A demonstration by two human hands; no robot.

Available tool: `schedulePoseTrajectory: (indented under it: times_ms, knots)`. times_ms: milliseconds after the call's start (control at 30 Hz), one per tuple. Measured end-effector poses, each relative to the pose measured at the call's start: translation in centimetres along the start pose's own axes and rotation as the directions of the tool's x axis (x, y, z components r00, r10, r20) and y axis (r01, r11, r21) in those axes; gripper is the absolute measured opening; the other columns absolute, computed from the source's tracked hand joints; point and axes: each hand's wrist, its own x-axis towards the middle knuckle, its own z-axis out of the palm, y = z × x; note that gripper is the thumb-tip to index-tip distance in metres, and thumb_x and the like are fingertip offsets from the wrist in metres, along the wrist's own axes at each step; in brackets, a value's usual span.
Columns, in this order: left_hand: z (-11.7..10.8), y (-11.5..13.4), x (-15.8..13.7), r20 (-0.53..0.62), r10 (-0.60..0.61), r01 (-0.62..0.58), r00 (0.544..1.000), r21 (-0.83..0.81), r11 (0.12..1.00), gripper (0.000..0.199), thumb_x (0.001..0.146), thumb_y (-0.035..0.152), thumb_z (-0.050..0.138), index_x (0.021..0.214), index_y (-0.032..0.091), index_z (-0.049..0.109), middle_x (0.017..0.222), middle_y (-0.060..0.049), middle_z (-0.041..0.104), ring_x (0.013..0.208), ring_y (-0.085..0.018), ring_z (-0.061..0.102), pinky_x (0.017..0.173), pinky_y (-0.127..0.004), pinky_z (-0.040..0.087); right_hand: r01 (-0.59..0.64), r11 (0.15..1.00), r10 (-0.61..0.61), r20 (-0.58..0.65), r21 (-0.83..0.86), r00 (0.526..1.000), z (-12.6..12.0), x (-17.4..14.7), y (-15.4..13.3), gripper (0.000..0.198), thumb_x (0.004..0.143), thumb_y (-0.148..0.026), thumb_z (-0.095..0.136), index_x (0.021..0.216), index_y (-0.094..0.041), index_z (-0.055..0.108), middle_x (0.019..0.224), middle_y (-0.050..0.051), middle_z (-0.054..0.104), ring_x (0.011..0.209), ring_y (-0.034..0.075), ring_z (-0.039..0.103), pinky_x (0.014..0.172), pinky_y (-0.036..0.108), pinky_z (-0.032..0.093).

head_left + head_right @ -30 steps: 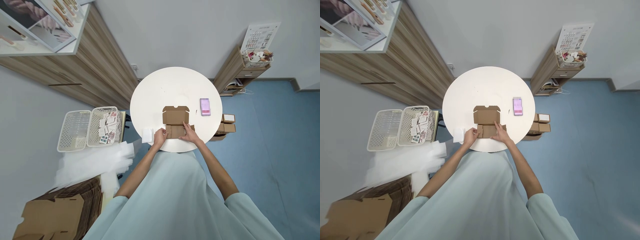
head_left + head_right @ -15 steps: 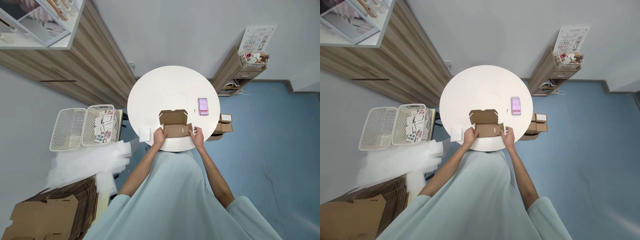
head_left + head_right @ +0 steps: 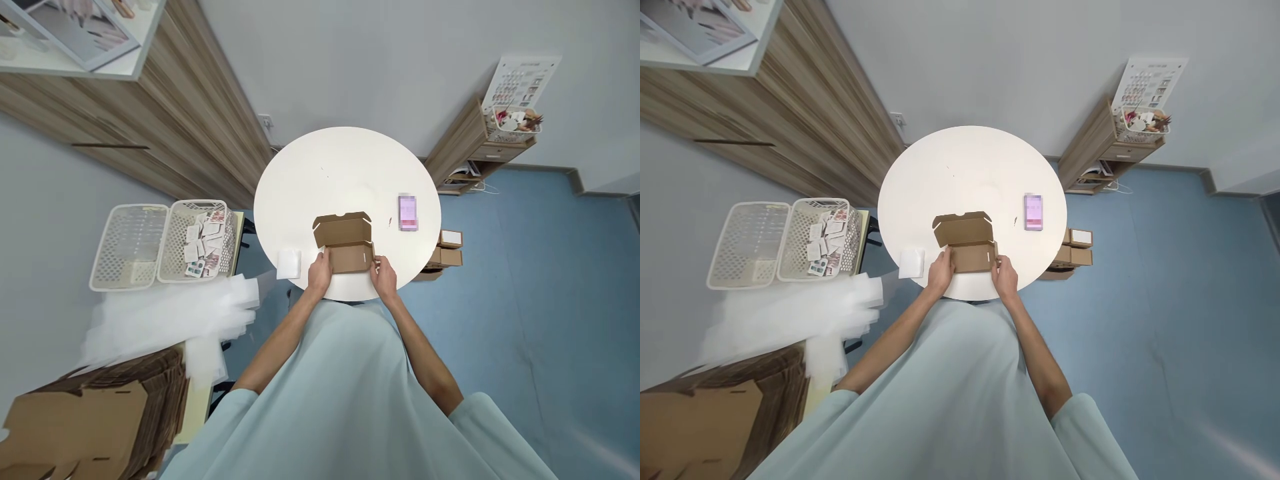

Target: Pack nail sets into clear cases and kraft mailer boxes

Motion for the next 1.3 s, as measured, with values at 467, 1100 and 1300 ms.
schedulePoseTrajectory:
  times_ms: [467,1100,1300]
  knots:
    - [-0.1,-0.4,1.7,0.093,0.064,-0.071,0.994,0.074,0.995,0.079,0.1,0.019,0.046,0.173,0.029,0.018,0.119,-0.013,0.064,0.095,-0.026,0.067,0.089,-0.037,0.049,0.127,0.982,-0.134,0.04,0.142,0.99,0.2,1.0,-1.7,0.038,0.11,-0.05,0.039,0.1,-0.024,0.064,0.11,0.009,0.068,0.096,0.021,0.068,0.084,0.033,0.056]
    - [-0.4,-0.3,2.5,0.167,0.062,-0.097,0.984,0.209,0.973,0.082,0.094,0.008,0.042,0.172,0.021,0.02,0.119,-0.017,0.063,0.093,-0.028,0.07,0.084,-0.037,0.052,-0.037,0.899,0.134,0.195,-0.437,0.971,1.4,4.5,-3.5,0.022,0.104,-0.016,0.047,0.098,-0.015,0.068,0.1,0.018,0.074,0.088,0.027,0.07,0.074,0.033,0.042]
    - [-0.4,0.0,2.0,0.14,0.062,-0.085,0.988,0.165,0.983,0.073,0.097,0.01,0.04,0.169,0.022,0.029,0.122,-0.018,0.062,0.091,-0.029,0.072,0.086,-0.039,0.053,-0.015,0.892,0.111,0.186,-0.452,0.976,1.3,4.7,-3.3,0.021,0.102,-0.019,0.049,0.094,-0.016,0.069,0.091,0.016,0.074,0.081,0.027,0.069,0.07,0.033,0.043]
